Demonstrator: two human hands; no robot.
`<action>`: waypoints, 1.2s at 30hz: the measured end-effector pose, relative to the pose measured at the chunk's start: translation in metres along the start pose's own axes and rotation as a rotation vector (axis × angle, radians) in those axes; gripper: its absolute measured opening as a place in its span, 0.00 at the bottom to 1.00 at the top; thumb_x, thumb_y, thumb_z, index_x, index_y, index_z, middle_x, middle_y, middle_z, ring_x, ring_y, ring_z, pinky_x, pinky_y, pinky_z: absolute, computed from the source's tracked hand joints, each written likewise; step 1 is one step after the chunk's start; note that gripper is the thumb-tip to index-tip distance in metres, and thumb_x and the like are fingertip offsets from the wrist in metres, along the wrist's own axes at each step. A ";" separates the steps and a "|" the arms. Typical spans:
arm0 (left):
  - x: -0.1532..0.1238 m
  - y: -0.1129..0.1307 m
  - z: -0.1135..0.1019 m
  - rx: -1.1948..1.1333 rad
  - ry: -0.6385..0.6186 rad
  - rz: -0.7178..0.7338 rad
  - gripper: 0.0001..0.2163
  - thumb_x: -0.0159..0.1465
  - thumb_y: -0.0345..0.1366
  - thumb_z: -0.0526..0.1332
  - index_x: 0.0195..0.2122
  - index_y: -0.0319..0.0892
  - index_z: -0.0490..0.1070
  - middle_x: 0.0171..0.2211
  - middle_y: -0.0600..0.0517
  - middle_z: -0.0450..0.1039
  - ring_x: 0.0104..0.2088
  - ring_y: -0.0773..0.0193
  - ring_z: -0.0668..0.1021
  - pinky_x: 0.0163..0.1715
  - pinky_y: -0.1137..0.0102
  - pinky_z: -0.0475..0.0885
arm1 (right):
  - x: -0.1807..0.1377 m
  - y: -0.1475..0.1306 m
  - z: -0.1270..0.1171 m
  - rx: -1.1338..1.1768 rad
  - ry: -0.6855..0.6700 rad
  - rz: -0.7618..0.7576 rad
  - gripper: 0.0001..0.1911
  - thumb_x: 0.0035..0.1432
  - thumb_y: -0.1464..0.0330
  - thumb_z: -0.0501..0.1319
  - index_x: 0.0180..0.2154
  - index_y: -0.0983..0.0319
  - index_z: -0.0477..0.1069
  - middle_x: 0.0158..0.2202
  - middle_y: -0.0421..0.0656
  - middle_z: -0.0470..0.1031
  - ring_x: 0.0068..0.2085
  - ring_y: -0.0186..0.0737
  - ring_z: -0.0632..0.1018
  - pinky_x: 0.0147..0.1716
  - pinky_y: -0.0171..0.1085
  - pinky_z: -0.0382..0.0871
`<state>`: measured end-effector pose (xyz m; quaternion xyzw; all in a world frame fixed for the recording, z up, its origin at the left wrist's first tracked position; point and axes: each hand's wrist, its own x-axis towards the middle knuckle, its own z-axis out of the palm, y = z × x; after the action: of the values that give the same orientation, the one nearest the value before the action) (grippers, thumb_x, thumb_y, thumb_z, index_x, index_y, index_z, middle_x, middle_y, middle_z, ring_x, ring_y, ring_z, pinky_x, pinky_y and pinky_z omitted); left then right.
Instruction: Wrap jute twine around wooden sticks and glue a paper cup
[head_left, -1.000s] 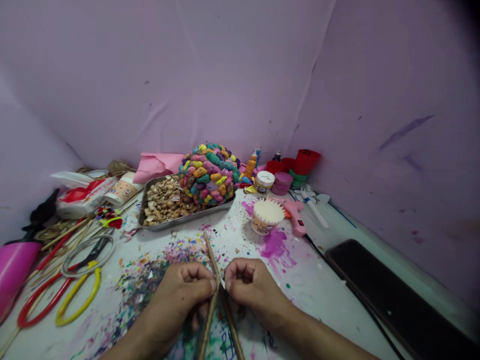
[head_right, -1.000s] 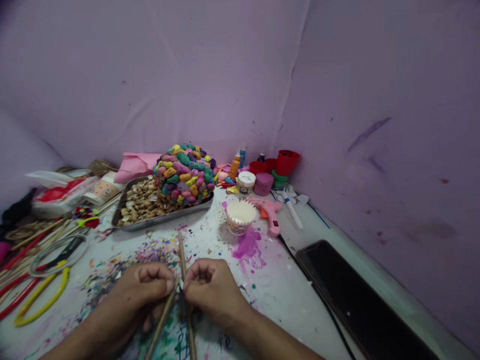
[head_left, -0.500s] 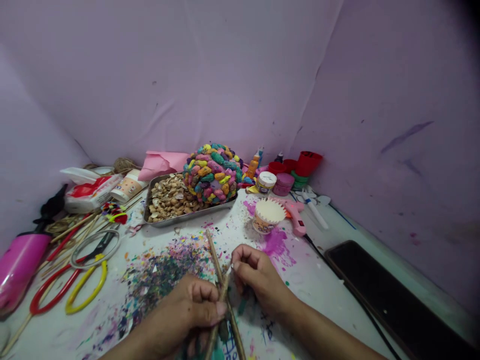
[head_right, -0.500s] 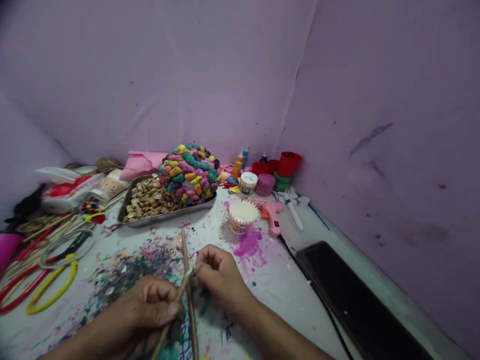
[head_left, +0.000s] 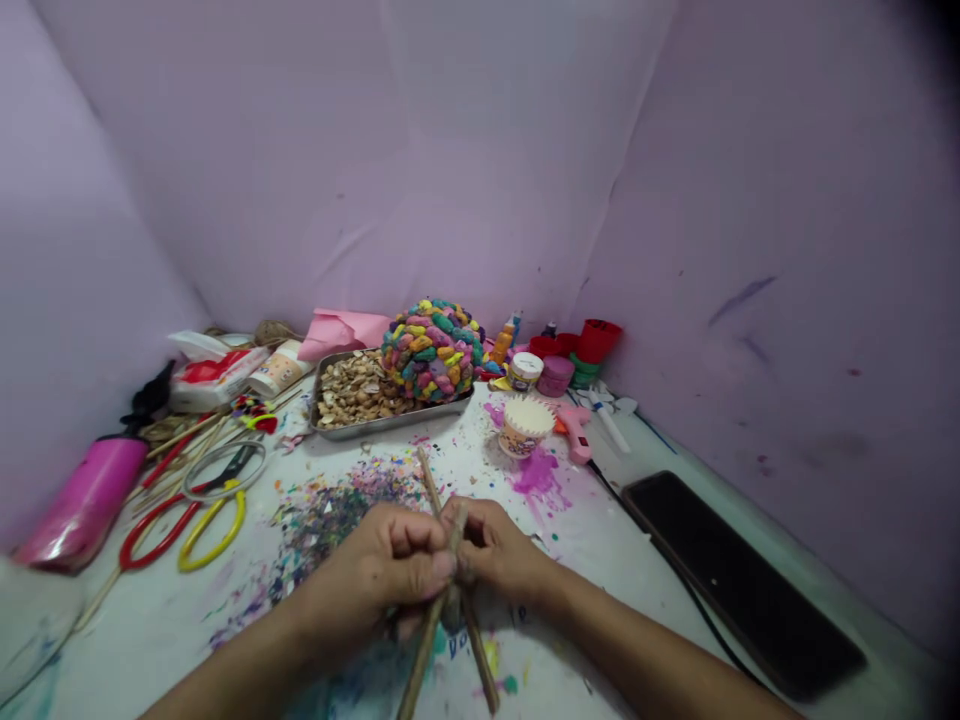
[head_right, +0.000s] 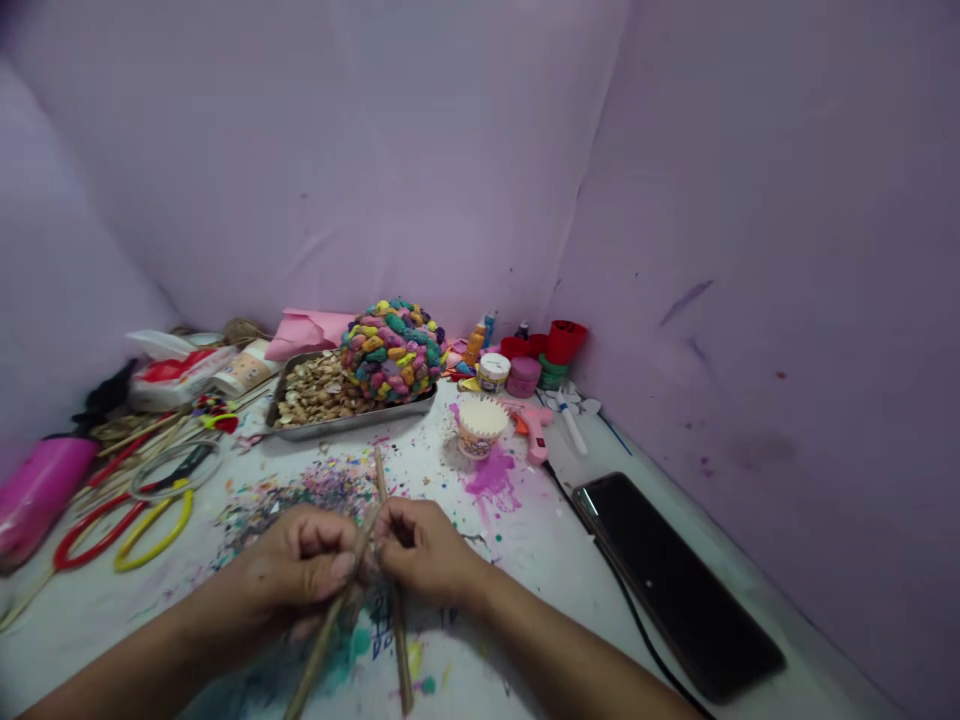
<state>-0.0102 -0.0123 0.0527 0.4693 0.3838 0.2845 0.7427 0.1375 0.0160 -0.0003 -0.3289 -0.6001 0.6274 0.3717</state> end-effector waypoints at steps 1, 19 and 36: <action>-0.002 0.004 0.003 0.022 0.037 0.040 0.14 0.48 0.44 0.64 0.20 0.36 0.68 0.11 0.58 0.60 0.10 0.78 0.58 0.11 0.79 0.49 | -0.001 0.001 0.001 0.000 -0.006 -0.004 0.08 0.41 0.69 0.62 0.20 0.63 0.62 0.18 0.33 0.61 0.22 0.28 0.62 0.22 0.30 0.55; -0.009 0.026 -0.010 0.014 0.419 0.363 0.15 0.49 0.44 0.63 0.18 0.38 0.61 0.09 0.60 0.60 0.09 0.76 0.60 0.09 0.80 0.50 | -0.021 -0.013 0.026 0.186 0.224 -0.068 0.17 0.45 0.57 0.62 0.31 0.65 0.70 0.19 0.39 0.69 0.16 0.29 0.67 0.16 0.29 0.57; -0.025 0.050 -0.010 -0.014 0.385 0.473 0.14 0.50 0.41 0.63 0.32 0.34 0.69 0.22 0.54 0.66 0.22 0.72 0.68 0.20 0.77 0.64 | -0.035 0.009 0.042 0.274 0.020 0.054 0.21 0.40 0.53 0.65 0.28 0.64 0.68 0.11 0.29 0.54 0.12 0.23 0.50 0.12 0.27 0.41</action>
<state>-0.0355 -0.0074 0.1039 0.4778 0.3957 0.5359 0.5726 0.1192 -0.0357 -0.0073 -0.2971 -0.4960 0.7100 0.4019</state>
